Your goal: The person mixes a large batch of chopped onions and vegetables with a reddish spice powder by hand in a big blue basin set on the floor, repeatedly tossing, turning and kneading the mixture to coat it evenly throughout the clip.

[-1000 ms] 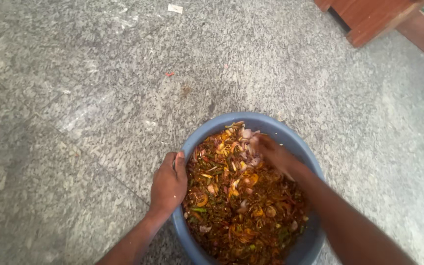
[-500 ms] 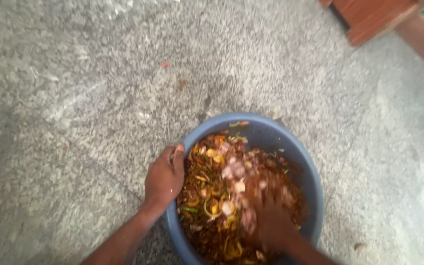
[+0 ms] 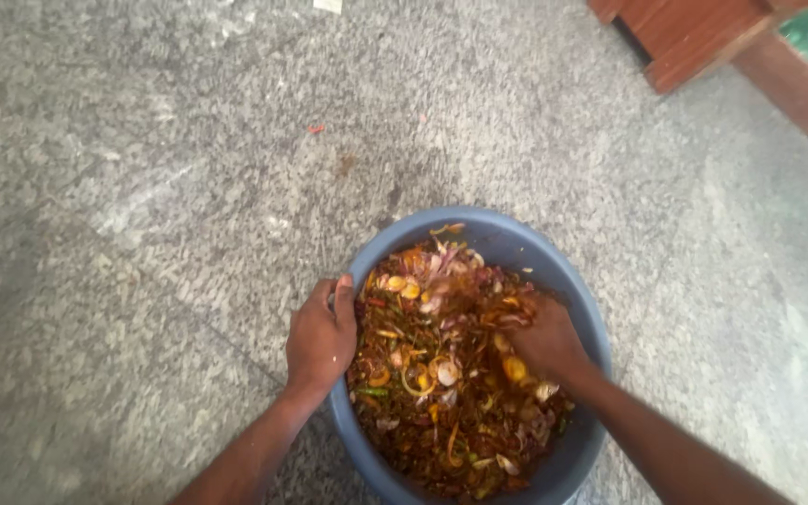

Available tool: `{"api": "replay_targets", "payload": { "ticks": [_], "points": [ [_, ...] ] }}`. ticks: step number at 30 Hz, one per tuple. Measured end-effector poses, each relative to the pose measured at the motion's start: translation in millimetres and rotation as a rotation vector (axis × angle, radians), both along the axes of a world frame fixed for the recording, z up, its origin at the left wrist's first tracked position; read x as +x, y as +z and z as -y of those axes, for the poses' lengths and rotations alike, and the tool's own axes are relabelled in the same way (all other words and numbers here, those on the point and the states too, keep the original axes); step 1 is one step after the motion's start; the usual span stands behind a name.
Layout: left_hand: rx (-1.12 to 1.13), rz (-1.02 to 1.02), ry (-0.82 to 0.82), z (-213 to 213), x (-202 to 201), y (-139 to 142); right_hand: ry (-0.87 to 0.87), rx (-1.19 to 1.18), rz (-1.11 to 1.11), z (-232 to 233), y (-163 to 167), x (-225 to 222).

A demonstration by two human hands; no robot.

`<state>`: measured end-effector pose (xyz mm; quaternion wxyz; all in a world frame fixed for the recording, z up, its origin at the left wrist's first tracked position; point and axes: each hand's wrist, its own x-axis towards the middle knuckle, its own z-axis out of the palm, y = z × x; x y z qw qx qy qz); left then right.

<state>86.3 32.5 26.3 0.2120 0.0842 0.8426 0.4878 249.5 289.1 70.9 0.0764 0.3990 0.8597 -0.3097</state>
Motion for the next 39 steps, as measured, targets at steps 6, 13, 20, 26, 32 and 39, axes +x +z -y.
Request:
{"api": "replay_targets", "payload": {
  "ticks": [6,13,20,26,32,39],
  "points": [
    [0.03,-0.043,0.036,-1,-2,-8,-0.239,-0.429,0.001,-24,6,26],
    [0.096,-0.151,0.022,-3,1,-23,-0.331,-0.471,0.263,-25,-24,-77],
    [0.099,-0.094,0.053,-1,5,-10,0.507,0.043,0.391,54,16,-64],
    [0.133,-0.135,0.054,-5,6,-18,0.576,0.41,0.274,68,-35,16],
    [0.053,-0.075,0.035,-4,7,-13,0.558,0.36,0.066,-30,-97,-47],
    [0.178,-0.269,0.072,5,13,-7,0.076,-0.063,-0.018,-14,-23,-13]
  ]
}}
